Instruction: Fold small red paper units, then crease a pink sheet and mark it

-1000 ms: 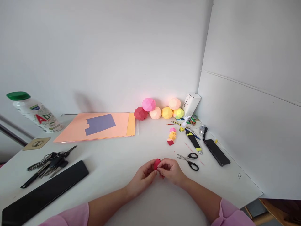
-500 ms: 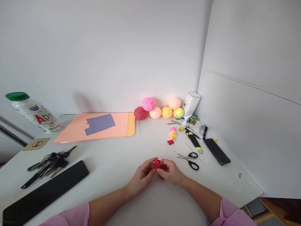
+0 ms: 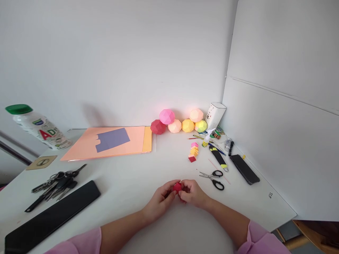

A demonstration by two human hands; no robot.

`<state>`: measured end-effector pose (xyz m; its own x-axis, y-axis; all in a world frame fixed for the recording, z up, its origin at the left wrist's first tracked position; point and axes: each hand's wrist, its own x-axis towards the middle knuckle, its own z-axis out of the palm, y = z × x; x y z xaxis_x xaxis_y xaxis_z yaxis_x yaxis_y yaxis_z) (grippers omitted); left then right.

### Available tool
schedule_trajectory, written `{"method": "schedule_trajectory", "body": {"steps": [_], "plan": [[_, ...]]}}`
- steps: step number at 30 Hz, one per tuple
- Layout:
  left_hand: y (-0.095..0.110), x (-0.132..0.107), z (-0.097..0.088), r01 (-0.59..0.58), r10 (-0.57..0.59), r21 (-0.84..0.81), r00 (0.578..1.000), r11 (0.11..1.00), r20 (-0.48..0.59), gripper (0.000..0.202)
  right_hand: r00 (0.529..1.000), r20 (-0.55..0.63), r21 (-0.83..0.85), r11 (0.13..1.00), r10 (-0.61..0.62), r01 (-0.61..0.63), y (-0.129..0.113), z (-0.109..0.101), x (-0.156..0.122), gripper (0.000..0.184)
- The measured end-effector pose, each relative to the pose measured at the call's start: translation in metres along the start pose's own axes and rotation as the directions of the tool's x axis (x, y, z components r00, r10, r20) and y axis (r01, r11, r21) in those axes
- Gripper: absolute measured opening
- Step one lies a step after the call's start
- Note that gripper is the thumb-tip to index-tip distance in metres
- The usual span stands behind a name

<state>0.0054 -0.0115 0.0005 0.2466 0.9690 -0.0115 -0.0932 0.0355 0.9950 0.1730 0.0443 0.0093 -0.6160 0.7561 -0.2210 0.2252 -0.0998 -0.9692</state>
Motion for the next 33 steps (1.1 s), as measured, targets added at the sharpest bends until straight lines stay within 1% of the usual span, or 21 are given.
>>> {"method": "schedule_trajectory", "body": {"steps": [3, 8, 14, 17, 21, 23, 26, 27, 29, 31, 33], "plan": [[0.0, -0.001, 0.0, 0.039, -0.039, -0.014, 0.999, 0.999, -0.025, 0.042, 1.0, 0.001, 0.006, 1.0, 0.012, -0.012, 0.0, -0.001, 0.001, 0.004], [-0.002, 0.001, 0.0, 0.066, -0.066, 0.0, 0.997, 0.998, -0.04, 0.045, 1.0, -0.007, 0.038, 0.999, -0.012, 0.012, 0.004, -0.002, 0.002, 0.003], [-0.005, 0.001, -0.001, 0.039, -0.039, 0.039, 0.999, 0.998, -0.018, 0.043, 1.0, 0.008, 0.03, 0.999, -0.022, 0.022, 0.008, -0.003, 0.002, 0.003], [-0.003, 0.001, -0.002, 0.033, -0.032, 0.033, 0.999, 0.999, -0.016, 0.043, 1.0, 0.008, 0.016, 1.0, -0.012, 0.011, 0.008, -0.004, 0.003, 0.004], [-0.004, 0.0, -0.002, 0.036, -0.035, 0.024, 0.999, 0.999, -0.015, 0.044, 0.999, 0.017, 0.023, 0.999, -0.032, 0.031, 0.006, -0.004, 0.002, 0.007], [-0.004, 0.0, -0.002, 0.051, -0.051, 0.038, 0.998, 0.998, -0.021, 0.046, 0.999, 0.02, 0.014, 0.999, -0.041, 0.041, 0.004, -0.004, 0.001, 0.011], [-0.002, 0.0, 0.0, 0.057, -0.054, 0.056, 0.997, 0.997, -0.063, 0.048, 0.997, 0.027, 0.014, 0.997, -0.071, 0.071, 0.003, -0.004, 0.0, 0.02], [-0.001, 0.001, 0.001, 0.052, -0.048, 0.053, 0.996, 0.997, -0.071, 0.047, 0.996, 0.029, 0.023, 0.996, -0.086, 0.085, 0.003, -0.005, 0.0, 0.023], [0.003, 0.001, 0.003, 0.049, -0.047, 0.038, 0.997, 0.998, -0.056, 0.038, 0.994, 0.029, 0.04, 0.993, -0.11, 0.109, 0.002, -0.005, -0.001, 0.027], [0.006, 0.002, 0.004, 0.072, -0.071, 0.03, 0.996, 0.997, -0.048, 0.03, 0.993, 0.027, 0.044, 0.992, -0.117, 0.115, 0.001, -0.005, -0.001, 0.031], [0.007, 0.003, 0.004, 0.111, -0.109, 0.024, 0.991, 0.994, -0.078, 0.033, 0.993, 0.021, 0.032, 0.993, -0.116, 0.116, 0.0, -0.005, -0.001, 0.035]]}}
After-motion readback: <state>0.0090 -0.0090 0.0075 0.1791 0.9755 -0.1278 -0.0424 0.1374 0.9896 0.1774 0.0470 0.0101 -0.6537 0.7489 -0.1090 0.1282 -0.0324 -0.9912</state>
